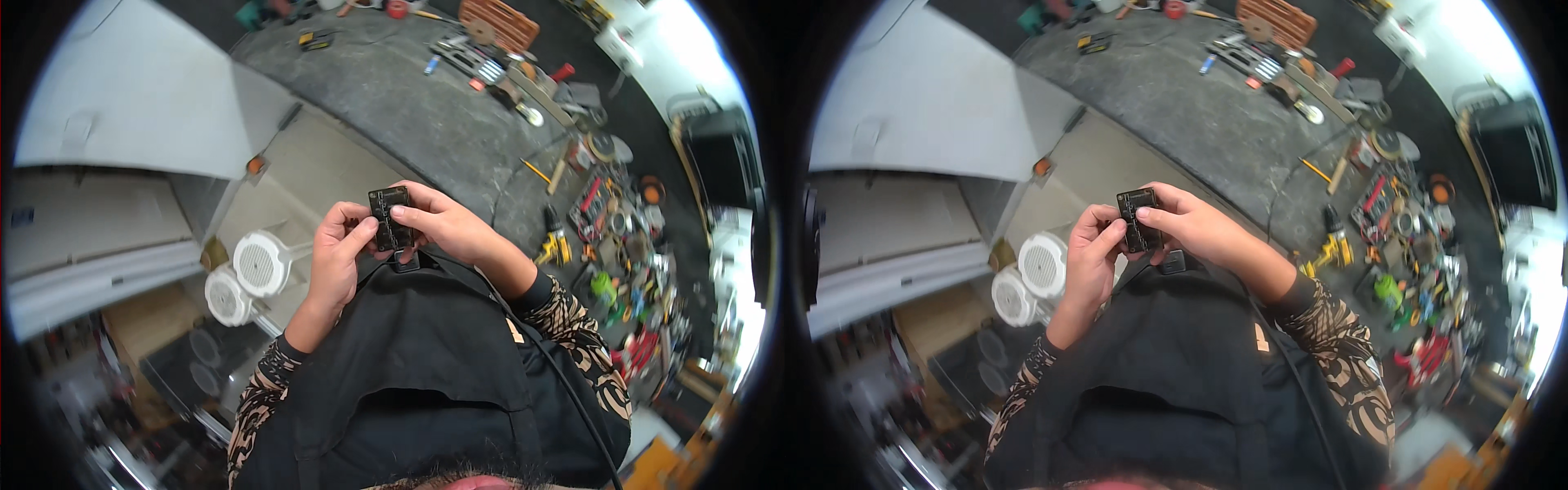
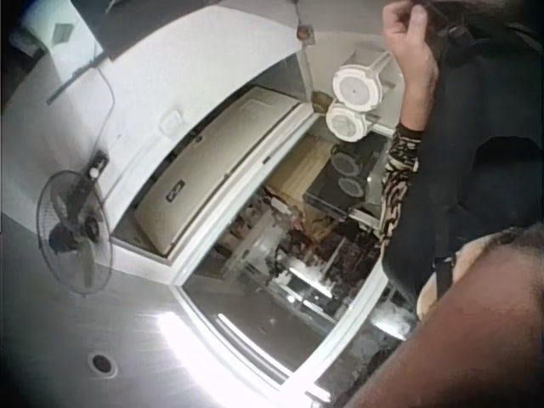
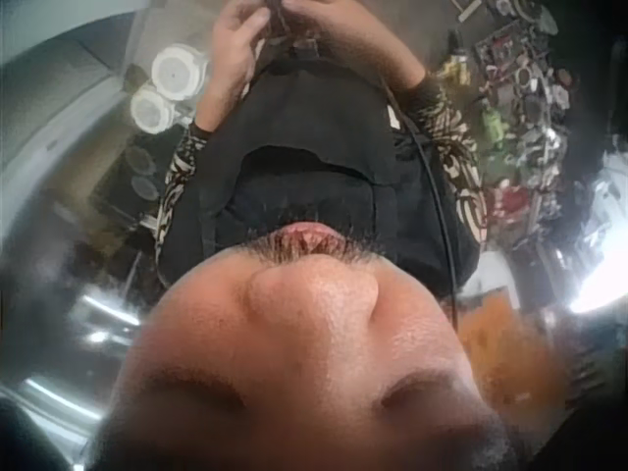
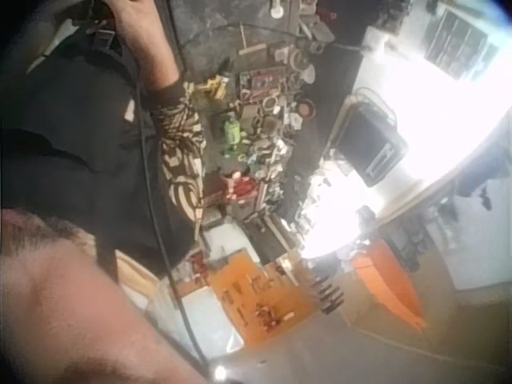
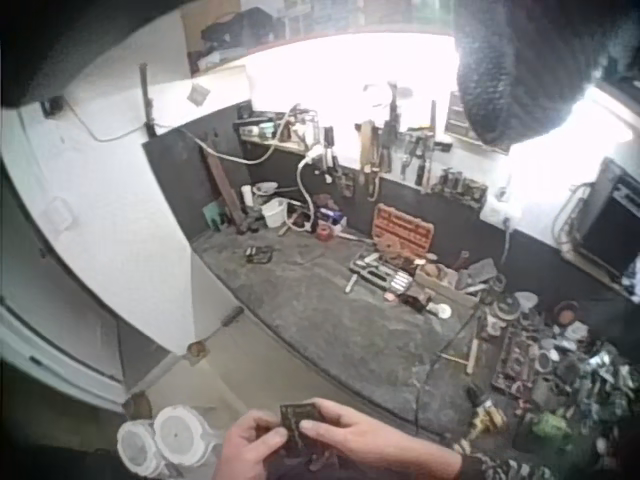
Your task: The person uses a power drill to polish a small green object, then wipes the drill chuck with a cloth. They handle a small metal screw and a black electronic component, moving between a workbench and a bathroom area. In the bathroom, they scrub the electronic component with a brush and soap under running water.
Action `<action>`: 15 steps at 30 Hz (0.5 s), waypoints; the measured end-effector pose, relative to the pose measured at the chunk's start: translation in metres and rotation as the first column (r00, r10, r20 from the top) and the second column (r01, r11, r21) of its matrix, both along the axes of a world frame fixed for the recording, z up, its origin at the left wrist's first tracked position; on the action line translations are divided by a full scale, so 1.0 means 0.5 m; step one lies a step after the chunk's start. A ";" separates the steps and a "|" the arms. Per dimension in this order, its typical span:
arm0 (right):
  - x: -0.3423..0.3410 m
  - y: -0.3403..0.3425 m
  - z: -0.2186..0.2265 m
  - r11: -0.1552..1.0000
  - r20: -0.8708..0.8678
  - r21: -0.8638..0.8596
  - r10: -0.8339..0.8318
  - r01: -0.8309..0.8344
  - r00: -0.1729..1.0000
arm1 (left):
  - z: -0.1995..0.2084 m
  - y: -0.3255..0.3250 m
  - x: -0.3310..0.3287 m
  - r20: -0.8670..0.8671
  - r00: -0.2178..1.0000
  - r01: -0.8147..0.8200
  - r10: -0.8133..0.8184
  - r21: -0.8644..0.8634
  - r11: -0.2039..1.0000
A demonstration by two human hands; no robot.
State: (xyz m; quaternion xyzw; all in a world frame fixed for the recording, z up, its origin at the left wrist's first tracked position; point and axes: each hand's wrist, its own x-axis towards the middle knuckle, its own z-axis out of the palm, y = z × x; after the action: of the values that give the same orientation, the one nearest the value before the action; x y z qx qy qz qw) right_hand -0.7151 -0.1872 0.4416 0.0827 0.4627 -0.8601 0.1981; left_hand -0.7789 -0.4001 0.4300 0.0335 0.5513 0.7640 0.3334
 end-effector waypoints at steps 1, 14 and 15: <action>0.006 -0.002 -0.002 0.998 0.014 0.032 -0.058 0.057 0.998 | -0.003 0.007 -0.017 0.025 0.997 0.066 -0.066 0.010 0.998; 0.282 0.067 -0.014 0.752 0.128 0.010 -0.654 0.659 0.745 | -0.029 0.246 0.047 0.248 0.736 0.615 -0.630 0.146 0.775; 0.304 0.081 -0.014 0.736 0.138 -0.004 -0.670 0.677 0.729 | -0.031 0.267 0.063 0.246 0.719 0.636 -0.649 0.144 0.759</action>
State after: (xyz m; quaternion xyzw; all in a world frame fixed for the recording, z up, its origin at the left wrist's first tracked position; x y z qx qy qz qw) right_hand -0.5633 -0.1467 0.4346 0.2938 0.3643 -0.8785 -0.0959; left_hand -0.7472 -0.2667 0.4146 0.1218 0.4334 0.6109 0.6513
